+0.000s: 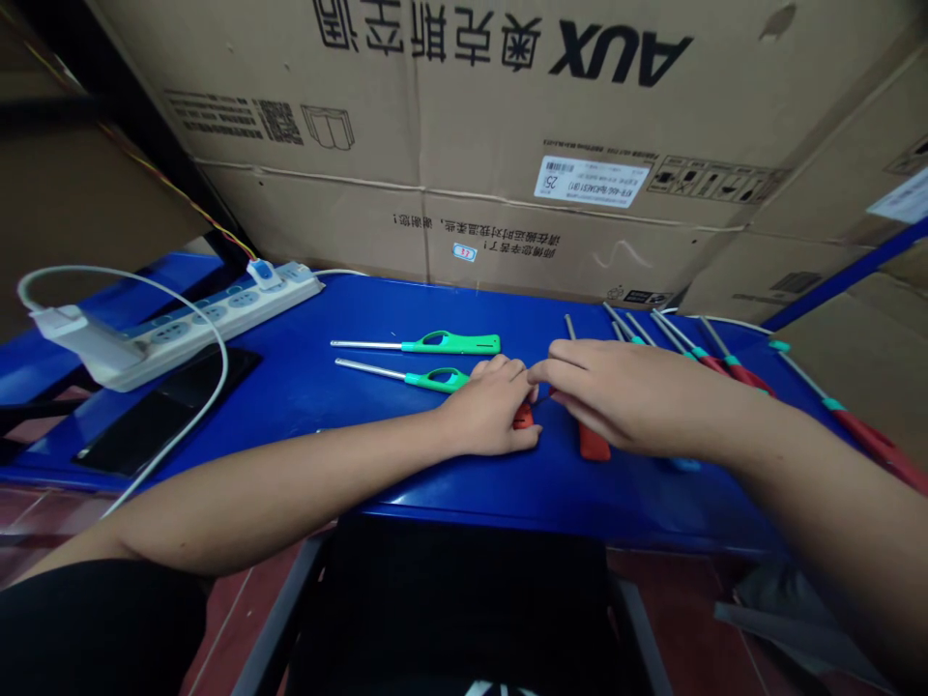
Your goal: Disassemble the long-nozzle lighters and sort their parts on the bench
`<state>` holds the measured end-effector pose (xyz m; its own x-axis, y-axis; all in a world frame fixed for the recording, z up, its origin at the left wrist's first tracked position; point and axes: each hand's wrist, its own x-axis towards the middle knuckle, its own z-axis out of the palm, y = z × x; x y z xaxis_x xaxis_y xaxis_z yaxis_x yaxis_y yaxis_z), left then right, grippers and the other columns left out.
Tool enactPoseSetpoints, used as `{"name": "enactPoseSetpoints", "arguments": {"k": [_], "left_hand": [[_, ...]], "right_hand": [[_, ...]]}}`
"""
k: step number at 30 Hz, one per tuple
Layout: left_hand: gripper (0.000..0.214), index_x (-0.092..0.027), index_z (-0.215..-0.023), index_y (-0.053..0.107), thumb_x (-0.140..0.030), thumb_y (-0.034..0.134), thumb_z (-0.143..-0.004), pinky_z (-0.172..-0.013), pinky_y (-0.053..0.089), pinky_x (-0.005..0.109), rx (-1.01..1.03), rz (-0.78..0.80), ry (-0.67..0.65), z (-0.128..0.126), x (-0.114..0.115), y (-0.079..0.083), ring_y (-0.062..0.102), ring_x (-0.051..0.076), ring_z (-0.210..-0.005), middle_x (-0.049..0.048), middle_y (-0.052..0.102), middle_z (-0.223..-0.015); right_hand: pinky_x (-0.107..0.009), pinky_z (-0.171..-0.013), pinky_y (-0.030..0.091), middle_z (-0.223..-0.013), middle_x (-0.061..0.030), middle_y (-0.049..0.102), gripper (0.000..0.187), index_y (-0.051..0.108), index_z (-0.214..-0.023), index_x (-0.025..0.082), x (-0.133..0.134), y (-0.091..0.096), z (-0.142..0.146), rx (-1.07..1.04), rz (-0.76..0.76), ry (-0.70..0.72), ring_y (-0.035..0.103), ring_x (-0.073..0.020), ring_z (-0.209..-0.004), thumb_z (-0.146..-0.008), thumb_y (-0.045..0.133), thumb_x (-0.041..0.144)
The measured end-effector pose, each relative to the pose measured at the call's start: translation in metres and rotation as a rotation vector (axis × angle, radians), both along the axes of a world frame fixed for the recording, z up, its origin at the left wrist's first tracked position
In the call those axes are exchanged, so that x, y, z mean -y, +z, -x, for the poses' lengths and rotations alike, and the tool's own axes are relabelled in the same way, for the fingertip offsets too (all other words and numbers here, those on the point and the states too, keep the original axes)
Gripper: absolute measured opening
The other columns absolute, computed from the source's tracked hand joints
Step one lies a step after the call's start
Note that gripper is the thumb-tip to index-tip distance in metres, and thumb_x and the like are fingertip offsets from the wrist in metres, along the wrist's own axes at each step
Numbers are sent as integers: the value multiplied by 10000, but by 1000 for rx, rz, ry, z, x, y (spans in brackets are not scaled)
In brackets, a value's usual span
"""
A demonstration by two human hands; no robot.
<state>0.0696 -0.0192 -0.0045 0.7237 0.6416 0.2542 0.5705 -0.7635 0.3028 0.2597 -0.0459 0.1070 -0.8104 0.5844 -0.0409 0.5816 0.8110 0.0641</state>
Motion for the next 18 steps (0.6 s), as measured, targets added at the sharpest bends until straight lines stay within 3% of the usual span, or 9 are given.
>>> {"name": "enactPoseSetpoints", "arguments": {"k": [6, 10, 15, 18], "left_hand": [[298, -167, -948, 590, -449, 499, -916, -846, 408, 438, -153, -191, 52, -1, 6, 5, 517, 297, -995, 112, 605, -996], [349, -145, -943, 620, -389, 375, -990, -834, 401, 442, -260, -221, 46, -8, 7, 5, 551, 298, -956, 134, 644, -944], [386, -142, -1026, 606, -484, 432, -978, -850, 406, 434, -247, -215, 41, -5, 8, 13, 559, 295, -976, 134, 643, -1019], [476, -158, -1029, 616, -610, 548, -897, -861, 414, 427, -203, -129, -6, 6, 6, 22, 553, 295, -999, 112, 634, -1040]], "right_hand": [[-368, -803, 483, -1080, -122, 667, 297, 605, -1193, 182, 5, -1, -37, -161, -38, -135, 646, -257, -949, -945, 453, 242], [-385, -782, 512, -1083, -119, 689, 303, 622, -1183, 188, 8, -10, -59, -190, -54, -201, 667, -267, -940, -929, 478, 272], [-387, -814, 532, -1114, -110, 691, 300, 602, -1201, 200, 20, -20, -70, -283, 5, -231, 670, -249, -975, -928, 494, 266], [-328, -711, 532, -1060, -85, 701, 261, 604, -1159, 207, 25, -25, -70, -420, -9, -326, 677, -206, -849, -917, 525, 262]]}}
